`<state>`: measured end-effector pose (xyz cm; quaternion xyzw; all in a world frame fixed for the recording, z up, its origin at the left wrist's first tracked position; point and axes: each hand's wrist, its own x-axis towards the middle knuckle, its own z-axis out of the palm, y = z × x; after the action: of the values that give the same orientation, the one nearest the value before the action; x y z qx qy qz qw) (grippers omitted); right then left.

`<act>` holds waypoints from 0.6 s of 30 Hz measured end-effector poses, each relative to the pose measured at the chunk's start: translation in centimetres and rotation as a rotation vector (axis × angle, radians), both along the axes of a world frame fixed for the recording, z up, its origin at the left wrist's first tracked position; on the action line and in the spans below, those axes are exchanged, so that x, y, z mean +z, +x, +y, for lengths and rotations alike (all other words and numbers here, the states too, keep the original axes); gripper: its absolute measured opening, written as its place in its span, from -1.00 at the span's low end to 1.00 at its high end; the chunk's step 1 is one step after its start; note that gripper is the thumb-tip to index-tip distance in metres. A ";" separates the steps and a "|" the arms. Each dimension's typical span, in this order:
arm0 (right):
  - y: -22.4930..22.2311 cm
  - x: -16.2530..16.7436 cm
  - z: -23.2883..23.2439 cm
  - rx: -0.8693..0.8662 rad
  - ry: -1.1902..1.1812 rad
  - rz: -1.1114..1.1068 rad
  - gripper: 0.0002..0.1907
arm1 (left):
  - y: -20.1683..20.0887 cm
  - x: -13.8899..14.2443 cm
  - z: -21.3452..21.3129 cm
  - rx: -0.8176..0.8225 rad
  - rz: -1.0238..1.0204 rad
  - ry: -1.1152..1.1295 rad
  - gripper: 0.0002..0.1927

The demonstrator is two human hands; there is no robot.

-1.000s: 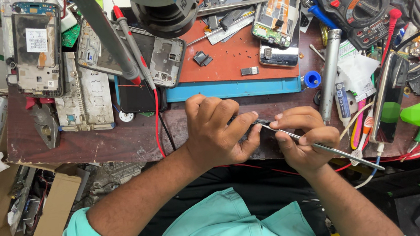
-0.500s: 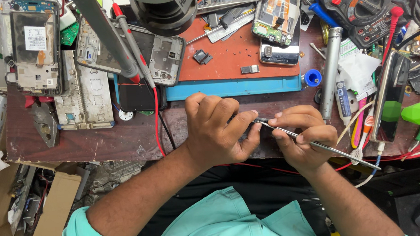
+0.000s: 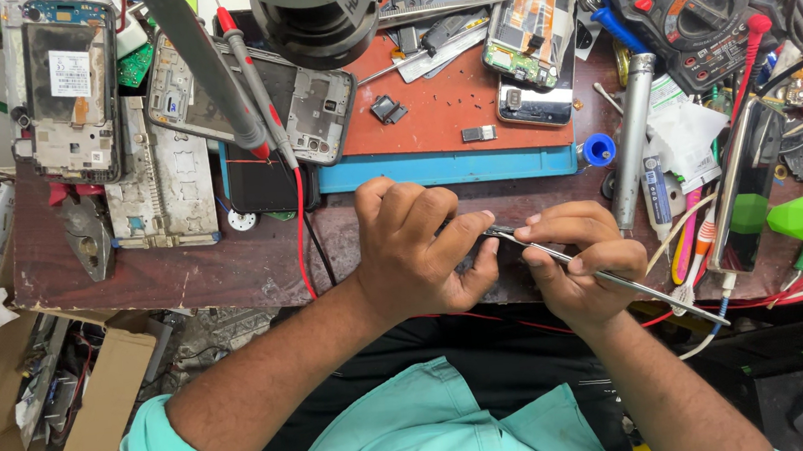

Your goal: The person cleans a small electronic component with a spray and wipe, then uses a metal tool to scrape and adjust the component on a disassembled mobile device. The person handles a roll of tape at the end.

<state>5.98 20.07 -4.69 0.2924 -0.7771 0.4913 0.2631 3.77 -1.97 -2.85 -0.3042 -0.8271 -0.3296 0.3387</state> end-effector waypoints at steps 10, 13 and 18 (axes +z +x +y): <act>0.0 -0.9 0.6 -0.045 -0.140 -0.023 -0.56 | -0.1 0.1 0.1 0.031 0.001 -0.019 -0.74; 0.0 -1.6 0.9 -0.124 -0.225 0.017 -0.55 | 0.0 0.3 0.2 0.067 -0.020 -0.018 -0.73; -0.3 -2.4 1.0 -0.192 -0.378 0.063 -0.57 | -0.3 0.4 0.3 0.034 -0.074 0.004 -0.73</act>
<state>5.70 21.07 -7.12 0.1777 -0.6870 0.5915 0.3828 3.49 -1.64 -2.42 -0.2770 -0.8436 -0.3364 0.3138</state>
